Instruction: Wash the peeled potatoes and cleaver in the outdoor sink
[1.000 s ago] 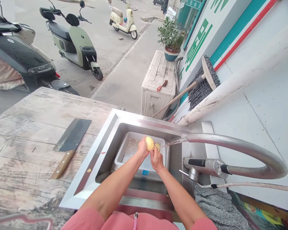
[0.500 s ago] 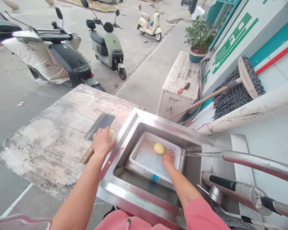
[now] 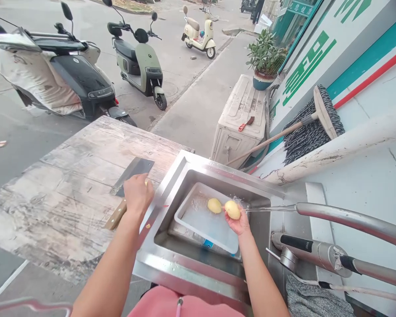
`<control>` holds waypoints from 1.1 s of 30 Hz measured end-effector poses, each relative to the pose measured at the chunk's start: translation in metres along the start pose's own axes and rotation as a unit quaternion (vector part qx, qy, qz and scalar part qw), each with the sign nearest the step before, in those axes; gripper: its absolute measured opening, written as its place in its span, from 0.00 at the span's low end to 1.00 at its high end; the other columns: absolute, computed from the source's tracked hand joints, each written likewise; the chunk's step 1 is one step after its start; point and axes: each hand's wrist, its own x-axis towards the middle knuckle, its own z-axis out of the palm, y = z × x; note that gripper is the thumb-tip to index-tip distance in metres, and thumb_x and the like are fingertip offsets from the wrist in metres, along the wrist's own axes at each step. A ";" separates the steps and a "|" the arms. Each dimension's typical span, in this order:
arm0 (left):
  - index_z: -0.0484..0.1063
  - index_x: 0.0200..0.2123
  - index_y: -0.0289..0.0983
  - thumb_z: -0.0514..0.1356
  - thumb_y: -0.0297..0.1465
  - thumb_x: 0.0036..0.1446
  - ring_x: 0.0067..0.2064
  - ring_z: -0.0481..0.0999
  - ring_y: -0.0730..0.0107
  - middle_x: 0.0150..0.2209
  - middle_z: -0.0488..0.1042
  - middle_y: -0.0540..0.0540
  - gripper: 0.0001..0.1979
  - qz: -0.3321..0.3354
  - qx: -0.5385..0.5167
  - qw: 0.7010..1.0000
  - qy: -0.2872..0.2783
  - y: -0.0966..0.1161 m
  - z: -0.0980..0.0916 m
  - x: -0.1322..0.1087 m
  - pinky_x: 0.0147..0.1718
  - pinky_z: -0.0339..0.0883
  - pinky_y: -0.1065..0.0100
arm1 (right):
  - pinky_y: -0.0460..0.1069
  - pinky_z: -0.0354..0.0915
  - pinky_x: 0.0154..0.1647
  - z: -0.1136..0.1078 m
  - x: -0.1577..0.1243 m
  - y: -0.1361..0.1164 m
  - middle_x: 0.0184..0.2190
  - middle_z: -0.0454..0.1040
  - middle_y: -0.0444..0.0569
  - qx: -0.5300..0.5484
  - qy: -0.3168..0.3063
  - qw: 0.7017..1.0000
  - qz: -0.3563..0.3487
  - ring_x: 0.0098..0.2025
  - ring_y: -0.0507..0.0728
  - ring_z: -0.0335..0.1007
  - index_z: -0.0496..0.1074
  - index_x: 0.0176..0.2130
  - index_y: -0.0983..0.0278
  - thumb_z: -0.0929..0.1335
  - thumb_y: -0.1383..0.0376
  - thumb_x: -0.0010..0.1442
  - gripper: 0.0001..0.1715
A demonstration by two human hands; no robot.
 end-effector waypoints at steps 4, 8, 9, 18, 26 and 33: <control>0.71 0.52 0.42 0.63 0.39 0.50 0.51 0.71 0.54 0.47 0.75 0.41 0.24 0.164 -0.341 0.906 -0.191 0.103 0.039 -0.042 0.51 0.63 0.60 | 0.44 0.62 0.17 0.012 -0.010 -0.013 0.32 0.76 0.52 0.056 -0.022 0.998 0.026 0.25 0.52 0.69 0.71 0.40 0.64 0.59 0.46 0.57 0.27; 0.75 0.38 0.41 0.73 0.34 0.31 0.39 0.75 0.62 0.33 0.75 0.48 0.25 -0.018 -0.517 0.796 -0.313 0.172 0.107 -0.095 0.38 0.66 0.68 | 0.44 0.51 0.10 0.036 -0.009 -0.004 0.14 0.65 0.42 0.057 0.002 0.998 0.038 0.13 0.50 0.55 0.70 0.32 0.63 0.60 0.46 0.59 0.25; 0.73 0.34 0.40 0.72 0.35 0.33 0.33 0.74 0.65 0.28 0.73 0.51 0.20 -0.134 -0.537 0.780 -0.290 0.179 0.121 -0.104 0.33 0.66 0.69 | 0.44 0.51 0.09 0.041 -0.009 0.000 0.13 0.63 0.41 0.055 0.018 0.998 0.030 0.12 0.51 0.55 0.69 0.30 0.62 0.59 0.45 0.59 0.25; 0.67 0.29 0.38 0.54 0.47 0.53 0.18 0.68 0.70 0.23 0.71 0.49 0.17 -0.263 -0.590 0.688 -0.331 0.193 0.149 -0.096 0.16 0.58 0.70 | 0.50 0.69 0.27 0.051 -0.016 0.000 0.31 0.74 0.47 0.053 0.105 0.988 -0.100 0.33 0.57 0.72 0.68 0.42 0.59 0.63 0.48 0.57 0.20; 0.70 0.24 0.36 0.61 0.47 0.48 0.23 0.70 0.71 0.23 0.72 0.48 0.19 -0.180 -0.617 0.677 -0.359 0.191 0.140 -0.081 0.23 0.64 0.70 | 0.55 0.72 0.38 0.044 -0.032 -0.032 0.39 0.75 0.46 0.092 -0.052 0.993 -0.045 0.42 0.59 0.73 0.69 0.41 0.61 0.68 0.61 0.49 0.17; 0.71 0.24 0.36 0.60 0.47 0.50 0.24 0.71 0.70 0.24 0.73 0.47 0.19 -0.160 -0.610 0.684 -0.366 0.186 0.139 -0.078 0.23 0.65 0.70 | 0.57 0.73 0.39 0.048 -0.034 -0.032 0.44 0.74 0.48 0.113 -0.087 0.989 -0.036 0.44 0.60 0.72 0.70 0.43 0.61 0.69 0.63 0.48 0.20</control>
